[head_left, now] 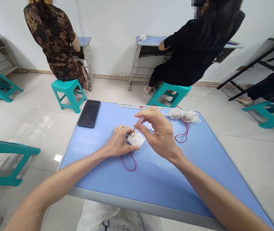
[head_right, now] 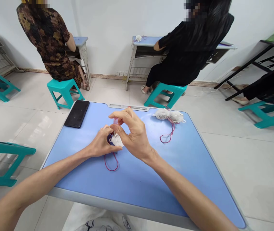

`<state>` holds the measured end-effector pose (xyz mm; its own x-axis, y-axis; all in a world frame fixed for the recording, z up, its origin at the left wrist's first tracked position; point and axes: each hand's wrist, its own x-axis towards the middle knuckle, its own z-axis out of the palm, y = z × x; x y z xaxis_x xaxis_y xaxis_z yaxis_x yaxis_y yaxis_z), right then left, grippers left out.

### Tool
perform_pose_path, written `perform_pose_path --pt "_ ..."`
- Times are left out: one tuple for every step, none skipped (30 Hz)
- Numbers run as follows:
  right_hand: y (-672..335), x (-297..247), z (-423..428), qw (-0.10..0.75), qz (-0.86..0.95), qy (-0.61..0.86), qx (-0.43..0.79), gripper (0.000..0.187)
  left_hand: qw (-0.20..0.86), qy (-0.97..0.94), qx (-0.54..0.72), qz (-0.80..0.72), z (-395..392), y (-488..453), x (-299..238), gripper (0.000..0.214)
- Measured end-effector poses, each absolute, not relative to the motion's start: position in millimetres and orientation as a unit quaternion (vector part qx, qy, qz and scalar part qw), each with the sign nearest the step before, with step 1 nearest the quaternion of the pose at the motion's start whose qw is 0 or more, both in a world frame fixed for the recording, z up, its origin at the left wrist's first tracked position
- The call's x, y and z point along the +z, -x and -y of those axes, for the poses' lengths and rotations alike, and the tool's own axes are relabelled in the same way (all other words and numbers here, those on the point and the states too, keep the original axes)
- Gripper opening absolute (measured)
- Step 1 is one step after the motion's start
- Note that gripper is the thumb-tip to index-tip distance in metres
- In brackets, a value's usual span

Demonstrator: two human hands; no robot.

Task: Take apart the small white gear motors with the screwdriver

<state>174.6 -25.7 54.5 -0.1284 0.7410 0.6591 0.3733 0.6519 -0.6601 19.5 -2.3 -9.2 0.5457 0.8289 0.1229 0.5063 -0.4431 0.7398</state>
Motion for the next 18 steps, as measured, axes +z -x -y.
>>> perform_pose_path --pt "-174.8 55.2 25.8 0.538 0.735 0.381 0.162 0.017 0.332 -0.814 0.243 -0.410 2.3 -19.7 -8.9 0.041" --pt "-175.1 56.0 26.3 0.536 0.738 0.380 0.156 0.018 0.332 -0.814 0.243 -0.410 2.4 -19.8 -8.5 0.041" --pt "-175.4 57.0 27.0 0.534 0.740 0.379 0.153 0.021 0.333 -0.814 0.243 -0.410 2.7 -19.9 -7.9 0.041" --pt "-175.8 57.9 28.0 0.532 0.742 0.379 0.152 0.023 0.335 -0.813 0.242 -0.410 2.9 -19.9 -7.2 0.041" --pt "-176.1 58.7 29.0 0.530 0.742 0.381 0.153 0.025 0.339 -0.812 0.242 -0.408 3.2 -19.8 -6.6 0.041" --pt "-176.3 59.4 30.0 0.530 0.741 0.383 0.155 0.027 0.342 -0.811 0.241 -0.407 3.4 -19.6 -6.1 0.040" --pt "-176.5 59.8 30.9 0.527 0.741 0.385 0.158 0.029 0.345 -0.810 0.241 -0.407 3.6 -19.4 -5.7 0.040" --pt "-176.5 59.9 31.6 0.524 0.742 0.385 0.161 0.030 0.348 -0.809 0.241 -0.408 3.8 -19.1 -5.6 0.040" --pt "-176.4 59.9 32.1 0.520 0.745 0.385 0.164 0.031 0.349 -0.808 0.241 -0.408 3.8 -18.8 -5.7 0.041" --pt "-176.1 59.8 32.2 0.516 0.748 0.383 0.165 0.031 0.349 -0.807 0.243 -0.410 3.9 -18.5 -6.0 0.041" --pt "-175.6 59.5 32.0 0.514 0.751 0.380 0.165 0.031 0.349 -0.807 0.243 -0.410 3.8 -18.3 -6.4 0.041" --pt "-175.0 59.2 31.4 0.514 0.753 0.377 0.163 0.030 0.347 -0.807 0.244 -0.411 3.8 -18.2 -6.8 0.041" --pt "-174.3 58.9 30.6 0.516 0.753 0.376 0.158 0.028 0.344 -0.808 0.244 -0.412 3.8 -18.2 -7.2 0.040" --pt "-173.8 58.6 29.6 0.521 0.751 0.377 0.149 0.024 0.341 -0.808 0.244 -0.413 3.7 -18.2 -7.5 0.040" --pt "-173.4 58.4 28.6 0.526 0.749 0.379 0.137 0.021 0.339 -0.808 0.245 -0.415 3.7 -18.3 -7.7 0.040" --pt "-173.3 58.3 27.8 0.530 0.747 0.382 0.125 0.017 0.338 -0.807 0.247 -0.417 3.8 -18.4 -7.8 0.041" --pt "-173.5 58.3 27.3 0.533 0.745 0.385 0.113 0.016 0.339 -0.806 0.248 -0.417 3.8 -18.6 -7.6 0.041" --pt "-173.9 58.4 27.1 0.535 0.744 0.386 0.107 0.016 0.340 -0.805 0.250 -0.417 3.9 -18.7 -7.3 0.042"
